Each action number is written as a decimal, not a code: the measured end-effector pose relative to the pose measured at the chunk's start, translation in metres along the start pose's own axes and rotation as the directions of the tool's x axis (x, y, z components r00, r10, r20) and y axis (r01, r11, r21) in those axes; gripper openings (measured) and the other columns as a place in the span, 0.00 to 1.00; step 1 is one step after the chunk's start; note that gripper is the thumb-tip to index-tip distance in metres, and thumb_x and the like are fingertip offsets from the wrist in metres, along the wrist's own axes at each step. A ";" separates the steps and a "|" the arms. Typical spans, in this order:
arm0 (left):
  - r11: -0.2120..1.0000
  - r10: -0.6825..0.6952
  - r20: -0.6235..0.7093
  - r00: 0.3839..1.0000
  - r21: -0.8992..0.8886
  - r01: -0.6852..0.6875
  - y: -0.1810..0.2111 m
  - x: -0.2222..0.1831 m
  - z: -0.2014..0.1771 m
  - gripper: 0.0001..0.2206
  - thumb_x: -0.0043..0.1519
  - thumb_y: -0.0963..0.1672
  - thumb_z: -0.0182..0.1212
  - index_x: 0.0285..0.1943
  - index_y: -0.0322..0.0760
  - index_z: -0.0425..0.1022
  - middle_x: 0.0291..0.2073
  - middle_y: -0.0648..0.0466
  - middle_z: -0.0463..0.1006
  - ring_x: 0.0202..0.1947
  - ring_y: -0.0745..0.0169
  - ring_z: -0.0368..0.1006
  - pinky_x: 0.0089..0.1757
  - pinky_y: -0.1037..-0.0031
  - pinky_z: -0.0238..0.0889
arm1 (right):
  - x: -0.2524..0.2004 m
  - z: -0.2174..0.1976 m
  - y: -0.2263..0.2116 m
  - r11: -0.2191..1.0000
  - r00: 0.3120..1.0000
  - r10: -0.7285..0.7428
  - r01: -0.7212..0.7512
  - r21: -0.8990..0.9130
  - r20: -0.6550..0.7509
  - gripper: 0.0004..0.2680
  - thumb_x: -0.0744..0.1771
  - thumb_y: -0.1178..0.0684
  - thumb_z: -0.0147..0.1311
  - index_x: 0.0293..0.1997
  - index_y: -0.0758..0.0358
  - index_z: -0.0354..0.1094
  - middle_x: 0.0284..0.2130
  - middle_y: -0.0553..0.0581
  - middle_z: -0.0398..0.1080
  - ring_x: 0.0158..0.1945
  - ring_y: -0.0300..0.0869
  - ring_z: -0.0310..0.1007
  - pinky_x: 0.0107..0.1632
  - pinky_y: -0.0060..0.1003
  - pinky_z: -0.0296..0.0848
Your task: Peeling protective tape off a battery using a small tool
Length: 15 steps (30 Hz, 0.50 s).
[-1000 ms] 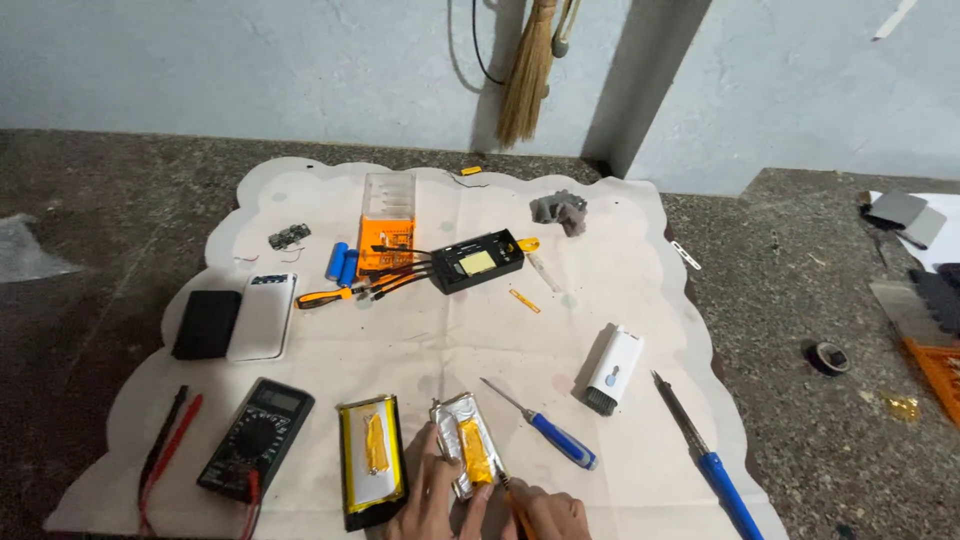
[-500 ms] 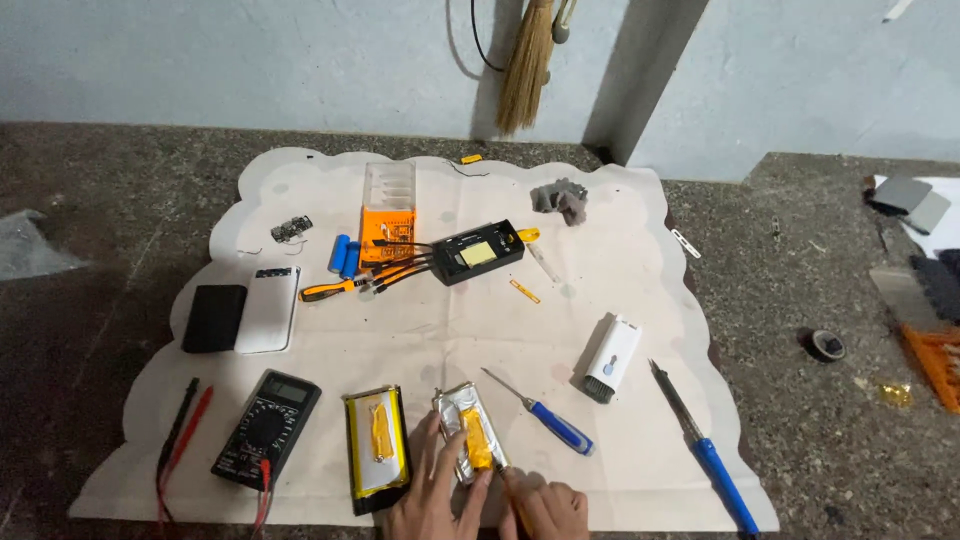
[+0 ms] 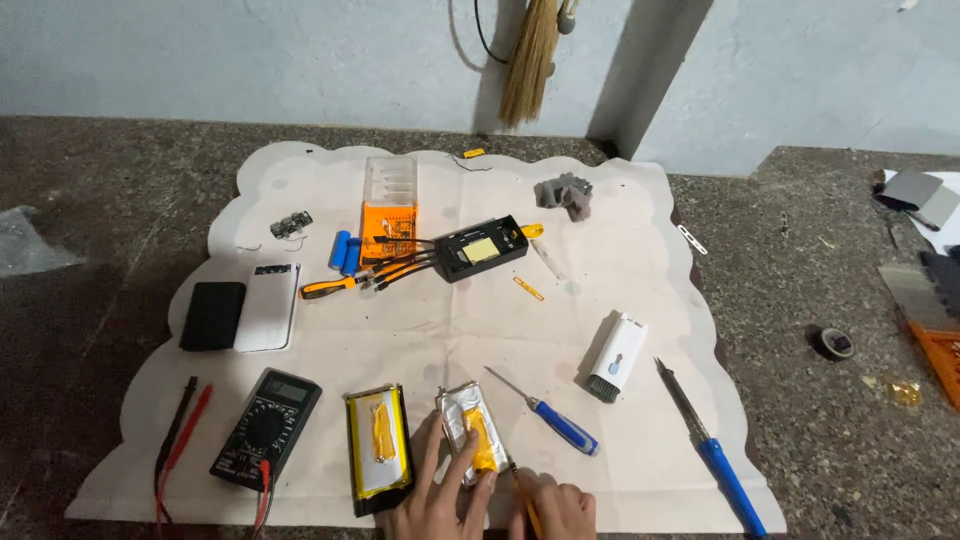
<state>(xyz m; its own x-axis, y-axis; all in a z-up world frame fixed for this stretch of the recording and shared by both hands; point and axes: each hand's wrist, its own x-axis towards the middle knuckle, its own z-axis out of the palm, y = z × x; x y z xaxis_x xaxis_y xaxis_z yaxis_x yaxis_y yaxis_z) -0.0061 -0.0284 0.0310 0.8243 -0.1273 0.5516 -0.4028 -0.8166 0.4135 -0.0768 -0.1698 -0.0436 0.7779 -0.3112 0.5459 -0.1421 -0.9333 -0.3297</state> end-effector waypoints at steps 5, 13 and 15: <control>0.999 -0.045 0.040 0.998 0.030 0.044 0.002 0.000 -0.001 0.20 0.56 0.57 0.64 0.58 0.68 0.78 0.68 0.64 0.70 0.45 0.67 0.81 0.30 0.75 0.72 | 0.004 -0.003 -0.002 0.998 0.998 -0.065 0.065 -0.008 0.009 0.14 0.60 0.47 0.53 0.50 0.44 0.71 0.38 0.44 0.74 0.30 0.47 0.66 0.37 0.40 0.62; 1.000 -0.011 0.011 1.000 0.016 0.011 0.000 0.003 -0.005 0.20 0.57 0.56 0.63 0.59 0.66 0.78 0.68 0.63 0.69 0.39 0.65 0.82 0.27 0.74 0.72 | 0.009 -0.004 -0.007 0.996 0.996 -0.083 0.084 -0.011 0.031 0.15 0.60 0.50 0.54 0.51 0.43 0.72 0.31 0.43 0.71 0.29 0.44 0.65 0.36 0.39 0.60; 1.000 -0.006 0.024 1.000 0.000 0.006 0.000 0.001 -0.004 0.20 0.57 0.56 0.63 0.60 0.67 0.77 0.69 0.63 0.68 0.37 0.64 0.83 0.26 0.73 0.72 | 0.016 -0.012 -0.012 0.989 0.989 -0.145 0.145 -0.017 -0.023 0.13 0.60 0.52 0.53 0.48 0.47 0.71 0.31 0.43 0.71 0.27 0.42 0.63 0.34 0.38 0.58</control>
<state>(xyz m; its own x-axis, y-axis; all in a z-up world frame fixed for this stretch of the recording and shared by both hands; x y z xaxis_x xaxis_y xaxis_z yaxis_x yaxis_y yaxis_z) -0.0069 -0.0258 0.0341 0.8359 -0.1361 0.5317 -0.3982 -0.8172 0.4167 -0.0704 -0.1657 -0.0215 0.7761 -0.1766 0.6054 -0.0386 -0.9715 -0.2340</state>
